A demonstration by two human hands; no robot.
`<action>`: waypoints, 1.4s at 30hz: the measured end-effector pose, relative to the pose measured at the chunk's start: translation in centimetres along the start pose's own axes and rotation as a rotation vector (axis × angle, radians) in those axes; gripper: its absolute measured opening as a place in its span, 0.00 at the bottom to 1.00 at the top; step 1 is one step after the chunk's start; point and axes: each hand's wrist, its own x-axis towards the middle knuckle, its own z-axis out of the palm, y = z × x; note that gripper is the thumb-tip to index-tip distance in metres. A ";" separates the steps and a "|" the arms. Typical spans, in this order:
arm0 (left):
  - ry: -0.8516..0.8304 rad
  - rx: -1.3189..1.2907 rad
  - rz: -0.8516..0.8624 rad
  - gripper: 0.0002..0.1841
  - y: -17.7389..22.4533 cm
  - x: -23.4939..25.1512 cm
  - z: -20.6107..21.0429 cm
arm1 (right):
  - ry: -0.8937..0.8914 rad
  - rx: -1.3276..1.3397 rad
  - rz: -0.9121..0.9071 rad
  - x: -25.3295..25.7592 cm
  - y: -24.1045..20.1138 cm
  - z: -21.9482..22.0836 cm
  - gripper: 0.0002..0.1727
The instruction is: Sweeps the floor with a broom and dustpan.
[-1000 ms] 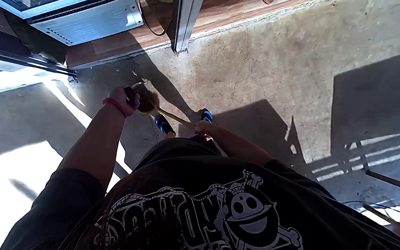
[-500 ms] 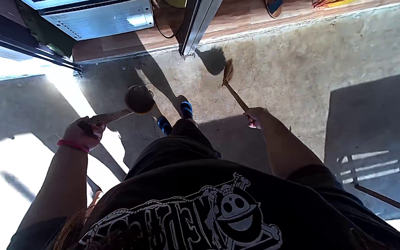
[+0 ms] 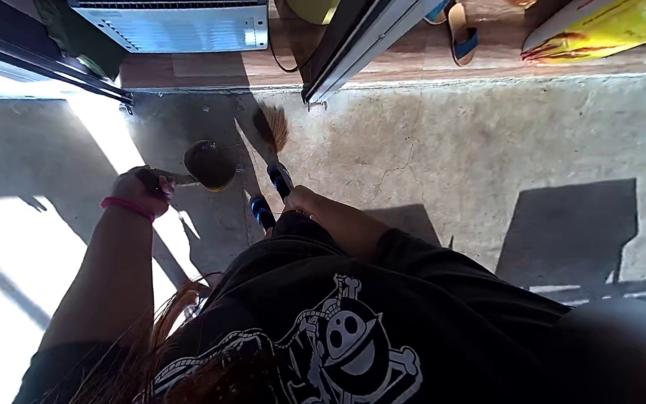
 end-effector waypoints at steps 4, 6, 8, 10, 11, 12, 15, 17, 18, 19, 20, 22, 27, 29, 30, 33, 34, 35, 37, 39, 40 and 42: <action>-0.008 -0.040 -0.014 0.13 1.2 1.2 0.2 | 0.010 0.094 0.006 -1.2 2.9 -1.8 0.12; 0.004 -0.066 -0.028 0.12 1.7 1.4 0.0 | 0.073 0.198 0.002 -1.4 6.3 -3.5 0.12; 0.008 -0.102 -0.041 0.12 2.1 1.6 -0.3 | 0.159 0.264 -0.010 -1.3 9.6 -5.3 0.14; -0.004 -0.118 -0.039 0.11 2.1 1.7 -0.5 | 0.197 0.288 0.047 -1.9 10.4 -7.6 0.16; -0.005 -0.120 -0.040 0.11 2.1 1.8 -0.5 | 0.200 0.308 0.093 -2.0 9.9 -9.0 0.15; -0.003 -0.118 -0.044 0.11 2.1 1.9 -0.4 | 0.215 0.333 0.132 -1.5 9.0 -10.2 0.12; 0.018 -0.070 -0.058 0.11 2.0 1.8 0.5 | 0.271 0.301 0.191 1.2 4.4 -11.6 0.08; 0.028 -0.051 -0.063 0.10 1.9 1.5 1.6 | 0.223 0.147 0.188 0.9 0.8 -10.8 0.11; 0.029 -0.053 -0.057 0.09 2.1 1.5 1.9 | 0.184 0.068 0.180 0.3 -0.4 -10.3 0.11; 0.032 -0.048 -0.053 0.07 2.1 1.5 2.0 | 0.157 0.021 0.173 0.0 -0.2 -9.6 0.11; 0.033 -0.040 -0.052 0.07 1.9 1.5 2.0 | 0.138 0.023 0.160 0.1 1.3 -9.0 0.10; 0.027 -0.033 -0.056 0.07 1.9 1.6 2.0 | 0.153 0.107 0.113 0.5 6.8 -8.4 0.10; 0.014 -0.019 -0.067 0.10 2.0 1.4 1.2 | 0.196 0.158 0.197 -5.2 18.8 -5.8 0.23; 0.009 -0.003 -0.044 0.10 1.8 1.4 1.1 | 0.219 0.236 0.291 -6.6 20.2 -5.1 0.20; 0.005 0.001 -0.038 0.09 1.8 1.5 1.1 | 0.229 0.281 0.336 -6.2 20.5 -5.2 0.16; 0.000 0.013 -0.039 0.08 1.7 1.6 1.4 | 0.235 0.475 0.403 -1.9 19.0 -7.4 0.09; 0.004 0.010 -0.040 0.08 1.6 1.8 1.5 | 0.228 0.492 0.385 -0.2 17.8 -8.3 0.10; 0.005 0.011 -0.041 0.07 1.6 1.8 1.7 | 0.216 0.470 0.361 0.8 15.6 -9.2 0.11; 0.025 0.009 -0.038 0.06 1.6 1.7 2.1 | 0.194 0.361 0.286 1.7 9.9 -10.4 0.10; 0.042 0.004 -0.037 0.06 1.4 1.5 2.4 | 0.174 0.229 0.204 1.2 4.1 -10.9 0.10; 0.047 0.000 -0.039 0.06 1.2 1.5 2.5 | 0.166 0.179 0.169 0.6 1.8 -11.1 0.10; 0.052 -0.009 -0.033 0.05 0.9 1.6 2.6 | 0.155 0.123 0.128 -0.1 -0.9 -11.7 0.11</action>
